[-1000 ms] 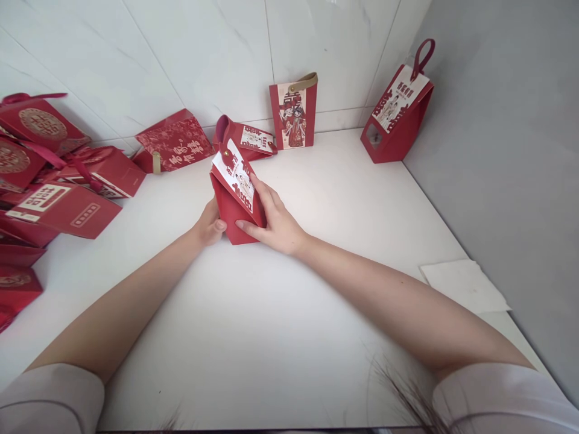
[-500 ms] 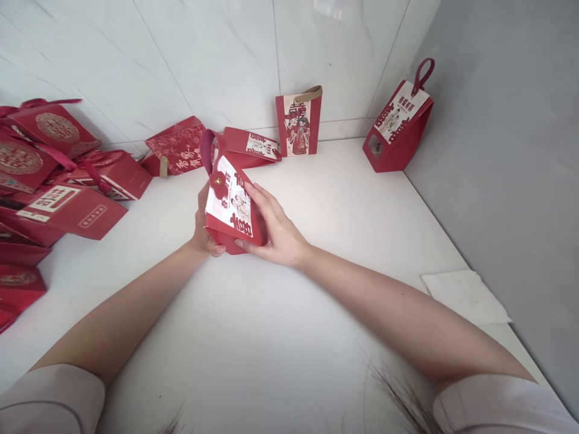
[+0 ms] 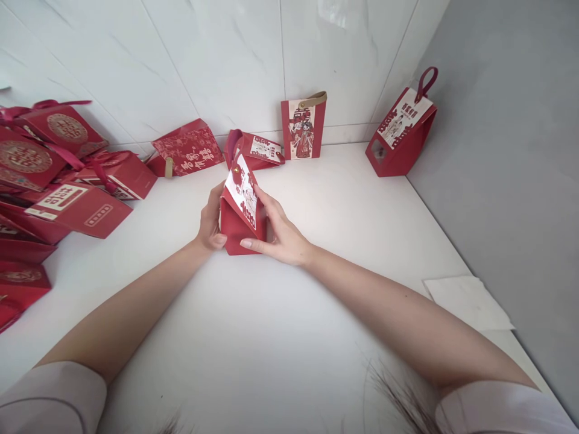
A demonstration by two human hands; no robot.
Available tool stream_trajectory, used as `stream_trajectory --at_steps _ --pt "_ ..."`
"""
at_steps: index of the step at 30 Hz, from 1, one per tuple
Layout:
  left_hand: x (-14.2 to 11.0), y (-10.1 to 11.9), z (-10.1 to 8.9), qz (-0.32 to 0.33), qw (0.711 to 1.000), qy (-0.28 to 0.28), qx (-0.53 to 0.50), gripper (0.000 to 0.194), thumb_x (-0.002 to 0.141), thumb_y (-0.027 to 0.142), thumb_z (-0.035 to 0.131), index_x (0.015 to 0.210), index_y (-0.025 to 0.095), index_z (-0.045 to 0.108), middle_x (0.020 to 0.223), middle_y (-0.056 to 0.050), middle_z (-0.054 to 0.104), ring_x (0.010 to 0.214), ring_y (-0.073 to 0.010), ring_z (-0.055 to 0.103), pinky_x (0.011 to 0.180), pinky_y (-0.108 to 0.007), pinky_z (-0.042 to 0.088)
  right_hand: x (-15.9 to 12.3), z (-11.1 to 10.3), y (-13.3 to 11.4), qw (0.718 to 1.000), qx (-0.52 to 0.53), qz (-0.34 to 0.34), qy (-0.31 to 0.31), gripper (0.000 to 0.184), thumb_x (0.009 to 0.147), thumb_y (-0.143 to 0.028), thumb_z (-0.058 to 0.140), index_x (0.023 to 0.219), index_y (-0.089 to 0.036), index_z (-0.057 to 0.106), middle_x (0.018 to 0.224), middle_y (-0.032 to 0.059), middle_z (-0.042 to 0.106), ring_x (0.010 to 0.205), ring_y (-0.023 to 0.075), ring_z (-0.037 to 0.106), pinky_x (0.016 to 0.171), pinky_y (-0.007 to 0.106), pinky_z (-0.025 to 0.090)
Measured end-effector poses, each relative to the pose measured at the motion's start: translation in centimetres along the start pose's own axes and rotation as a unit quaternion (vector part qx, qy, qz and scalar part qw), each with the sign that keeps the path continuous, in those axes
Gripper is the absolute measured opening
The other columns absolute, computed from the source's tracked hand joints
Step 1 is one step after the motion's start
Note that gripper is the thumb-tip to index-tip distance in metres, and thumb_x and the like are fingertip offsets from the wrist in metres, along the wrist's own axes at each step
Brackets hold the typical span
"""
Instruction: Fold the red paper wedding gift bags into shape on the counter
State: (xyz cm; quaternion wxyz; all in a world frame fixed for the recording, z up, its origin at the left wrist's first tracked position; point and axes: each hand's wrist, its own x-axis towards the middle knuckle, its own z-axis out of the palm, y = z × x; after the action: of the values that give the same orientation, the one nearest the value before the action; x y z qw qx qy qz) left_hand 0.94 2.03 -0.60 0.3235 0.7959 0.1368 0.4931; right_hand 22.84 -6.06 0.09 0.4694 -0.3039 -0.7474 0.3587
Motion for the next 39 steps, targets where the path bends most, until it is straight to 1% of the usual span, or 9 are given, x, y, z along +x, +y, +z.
stream_trajectory --at_steps 2,4,10,15,18,23,30,34,39 --pt "0.2 0.3 0.1 0.035 0.999 0.005 0.023 0.111 0.072 0.090 0.064 0.162 0.030 0.040 0.155 -0.013 0.057 0.124 -0.0378 0.069 0.104 -0.052 0.057 0.0 0.0 0.1 1.000 0.009 0.011 -0.003 0.110 0.089 -0.068 0.072 0.171 -0.040 0.005 0.178 0.0092 0.019 0.163 0.0350 0.026 0.127 0.063 0.037" --pt "0.3 0.5 0.1 0.041 0.999 0.000 0.036 0.111 0.074 0.090 0.063 0.163 0.028 0.039 0.156 -0.013 0.057 0.124 -0.0369 0.069 0.104 -0.049 0.057 0.0 0.0 0.0 1.000 0.016 0.014 -0.003 0.109 0.089 -0.068 0.072 0.171 -0.039 0.005 0.179 0.0086 0.019 0.163 0.0341 0.026 0.128 0.062 0.036" --pt "0.5 0.6 0.1 0.021 0.999 -0.016 0.030 0.103 0.079 0.086 0.061 0.162 0.030 0.040 0.151 -0.015 0.061 0.120 -0.0364 0.071 0.097 -0.048 0.059 0.1 0.4 0.4 0.999 0.020 0.036 0.012 0.109 0.090 -0.066 0.073 0.171 -0.038 0.007 0.178 0.0090 0.022 0.163 0.0343 0.027 0.130 0.063 0.032" --pt "0.3 0.6 0.2 -0.029 0.999 -0.035 0.003 0.099 0.083 0.084 0.061 0.163 0.032 0.037 0.152 -0.013 0.060 0.124 -0.0359 0.068 0.102 -0.046 0.056 0.1 0.5 0.8 0.998 0.028 0.045 0.019 0.105 0.092 -0.064 0.072 0.171 -0.039 0.007 0.178 0.0066 0.023 0.163 0.0348 0.028 0.131 0.064 0.030" --pt "0.2 0.6 0.2 -0.039 0.999 -0.035 -0.009 0.100 0.080 0.084 0.064 0.162 0.032 0.039 0.153 -0.012 0.059 0.125 -0.0364 0.067 0.103 -0.047 0.055 0.1 0.5 0.8 0.998 0.030 0.046 0.022 0.105 0.091 -0.064 0.072 0.171 -0.040 0.008 0.177 0.0059 0.024 0.162 0.0351 0.029 0.131 0.063 0.031" --pt "0.3 0.9 0.3 -0.081 0.996 -0.008 -0.033 0.101 0.072 0.083 0.073 0.157 0.032 0.049 0.146 -0.012 0.065 0.123 -0.0374 0.067 0.103 -0.048 0.054 0.2 0.5 0.6 0.998 0.030 0.046 0.026 0.104 0.092 -0.064 0.071 0.171 -0.038 0.009 0.176 0.0068 0.027 0.160 0.0349 0.033 0.130 0.062 0.032" --pt "0.7 2.2 0.9 -0.162 0.981 0.061 -0.091 0.102 0.057 0.081 0.085 0.142 0.029 0.064 0.133 -0.011 0.071 0.121 -0.0395 0.067 0.106 -0.048 0.051 0.2 0.5 0.5 0.998 0.036 0.053 0.025 0.104 0.092 -0.063 0.072 0.171 -0.037 0.010 0.178 0.0065 0.024 0.163 0.0350 0.027 0.132 0.063 0.029" --pt "0.8 2.4 1.0 -0.157 0.982 0.059 -0.086 0.102 0.059 0.081 0.084 0.143 0.029 0.063 0.133 -0.011 0.072 0.120 -0.0390 0.068 0.106 -0.048 0.051 0.2 0.4 0.4 0.998 0.036 0.052 0.024 0.103 0.092 -0.062 0.072 0.171 -0.037 0.011 0.177 0.0062 0.025 0.163 0.0349 0.026 0.133 0.063 0.026" --pt "0.7 2.3 0.9 -0.138 0.987 0.047 -0.073 0.103 0.062 0.083 0.081 0.146 0.027 0.061 0.139 -0.012 0.069 0.122 -0.0390 0.067 0.107 -0.048 0.051 0.3 0.4 0.5 0.998 0.030 0.048 0.024 0.102 0.092 -0.063 0.071 0.171 -0.038 0.011 0.176 0.0060 0.027 0.162 0.0352 0.028 0.132 0.064 0.027"
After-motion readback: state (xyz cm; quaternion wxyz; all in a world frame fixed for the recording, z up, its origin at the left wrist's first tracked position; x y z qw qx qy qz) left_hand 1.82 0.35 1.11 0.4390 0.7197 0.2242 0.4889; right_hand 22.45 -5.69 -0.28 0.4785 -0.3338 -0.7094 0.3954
